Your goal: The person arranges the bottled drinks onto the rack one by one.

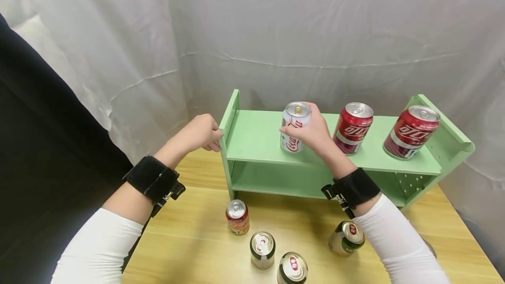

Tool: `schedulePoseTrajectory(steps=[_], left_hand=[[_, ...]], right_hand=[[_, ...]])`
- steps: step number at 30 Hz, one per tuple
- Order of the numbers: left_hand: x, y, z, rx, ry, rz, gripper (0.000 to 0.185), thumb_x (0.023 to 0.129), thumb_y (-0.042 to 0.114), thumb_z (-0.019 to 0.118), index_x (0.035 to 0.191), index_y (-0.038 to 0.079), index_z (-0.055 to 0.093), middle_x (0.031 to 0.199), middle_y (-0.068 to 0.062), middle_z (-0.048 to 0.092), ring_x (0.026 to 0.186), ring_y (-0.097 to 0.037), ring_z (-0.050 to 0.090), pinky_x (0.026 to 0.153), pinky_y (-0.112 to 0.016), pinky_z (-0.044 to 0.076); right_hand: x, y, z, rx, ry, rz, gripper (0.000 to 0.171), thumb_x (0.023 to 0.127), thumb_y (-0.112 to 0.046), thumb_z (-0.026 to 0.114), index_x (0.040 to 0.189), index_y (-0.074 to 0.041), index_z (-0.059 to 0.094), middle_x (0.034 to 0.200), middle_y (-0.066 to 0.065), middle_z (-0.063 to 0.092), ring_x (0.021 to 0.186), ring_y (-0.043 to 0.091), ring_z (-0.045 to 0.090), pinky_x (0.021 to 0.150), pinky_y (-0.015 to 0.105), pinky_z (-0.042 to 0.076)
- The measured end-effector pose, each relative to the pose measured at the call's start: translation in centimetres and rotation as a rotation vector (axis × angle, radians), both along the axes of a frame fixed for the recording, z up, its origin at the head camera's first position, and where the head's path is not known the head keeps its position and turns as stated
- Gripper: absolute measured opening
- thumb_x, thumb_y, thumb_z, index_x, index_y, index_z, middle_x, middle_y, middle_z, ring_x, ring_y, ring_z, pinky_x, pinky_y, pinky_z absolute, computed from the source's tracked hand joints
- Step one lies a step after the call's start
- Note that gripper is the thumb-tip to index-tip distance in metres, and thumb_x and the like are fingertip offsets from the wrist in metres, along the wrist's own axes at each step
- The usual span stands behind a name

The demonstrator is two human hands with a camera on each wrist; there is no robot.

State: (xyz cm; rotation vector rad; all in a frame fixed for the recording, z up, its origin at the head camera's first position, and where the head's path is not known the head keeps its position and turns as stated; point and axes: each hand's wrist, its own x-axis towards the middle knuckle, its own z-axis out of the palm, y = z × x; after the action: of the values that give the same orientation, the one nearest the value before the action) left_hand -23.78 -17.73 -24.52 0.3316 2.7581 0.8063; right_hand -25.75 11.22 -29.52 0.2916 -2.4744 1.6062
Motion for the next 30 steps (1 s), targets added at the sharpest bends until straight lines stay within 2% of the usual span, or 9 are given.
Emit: schedulePoseTrajectory(steps=[3,12,16,19,23,30], left_hand=[[-0.1,-0.1,0.1,0.008,0.002,0.001,0.028,0.092,0.006,0.043,0.08,-0.003,0.067,0.078,-0.016,0.072,0.07,-0.02,0.071,0.065,-0.032,0.06],[-0.1,-0.1,0.2,0.017,-0.007,0.006,0.027,0.092,0.005,0.044,0.081,-0.005,0.066,0.079,-0.017,0.072,0.069,-0.02,0.071,0.066,-0.031,0.06],[0.0,-0.1,0.1,0.018,-0.013,0.007,0.027,0.092,0.005,0.044,0.082,-0.005,0.067,0.079,-0.017,0.072,0.069,-0.02,0.071,0.066,-0.032,0.06],[0.0,0.0,-0.1,0.016,-0.014,0.005,0.028,0.092,0.004,0.043,0.082,-0.005,0.067,0.079,-0.017,0.072,0.069,-0.02,0.071,0.066,-0.032,0.06],[0.0,0.0,-0.2,0.018,-0.013,0.0,0.028,0.091,0.004,0.043,0.081,-0.005,0.068,0.078,-0.016,0.072,0.069,-0.02,0.071,0.065,-0.031,0.06],[-0.2,0.0,-0.1,0.018,-0.002,0.008,0.027,0.09,0.005,0.043,0.085,-0.005,0.068,0.077,-0.015,0.072,0.069,-0.019,0.071,0.065,-0.031,0.06]], right_hand=[[-0.3,-0.1,0.2,-0.012,0.006,0.007,0.084,0.068,-0.024,0.084,0.135,-0.007,0.036,0.115,0.013,0.057,0.102,0.024,0.057,0.086,0.04,0.05],[-0.5,0.2,0.1,-0.013,-0.003,0.015,0.087,0.067,-0.026,0.085,0.136,-0.008,0.034,0.116,0.013,0.057,0.103,0.024,0.057,0.088,0.041,0.05],[-0.3,0.4,-0.2,-0.04,-0.01,0.031,0.091,0.068,-0.028,0.085,0.14,-0.01,0.031,0.121,0.013,0.054,0.108,0.024,0.055,0.092,0.041,0.048],[0.3,0.8,-0.3,-0.091,0.014,0.041,0.094,0.071,-0.024,0.083,0.144,-0.009,0.027,0.132,0.015,0.048,0.119,0.025,0.05,0.103,0.04,0.043],[1.8,1.3,-0.4,-0.142,0.067,0.005,0.094,0.072,-0.017,0.082,0.145,-0.003,0.024,0.142,0.017,0.039,0.132,0.026,0.04,0.113,0.035,0.033],[4.5,2.1,-0.4,-0.11,0.121,-0.09,0.092,0.07,-0.015,0.084,0.142,-0.001,0.028,0.14,0.016,0.044,0.13,0.025,0.044,0.112,0.032,0.034]])
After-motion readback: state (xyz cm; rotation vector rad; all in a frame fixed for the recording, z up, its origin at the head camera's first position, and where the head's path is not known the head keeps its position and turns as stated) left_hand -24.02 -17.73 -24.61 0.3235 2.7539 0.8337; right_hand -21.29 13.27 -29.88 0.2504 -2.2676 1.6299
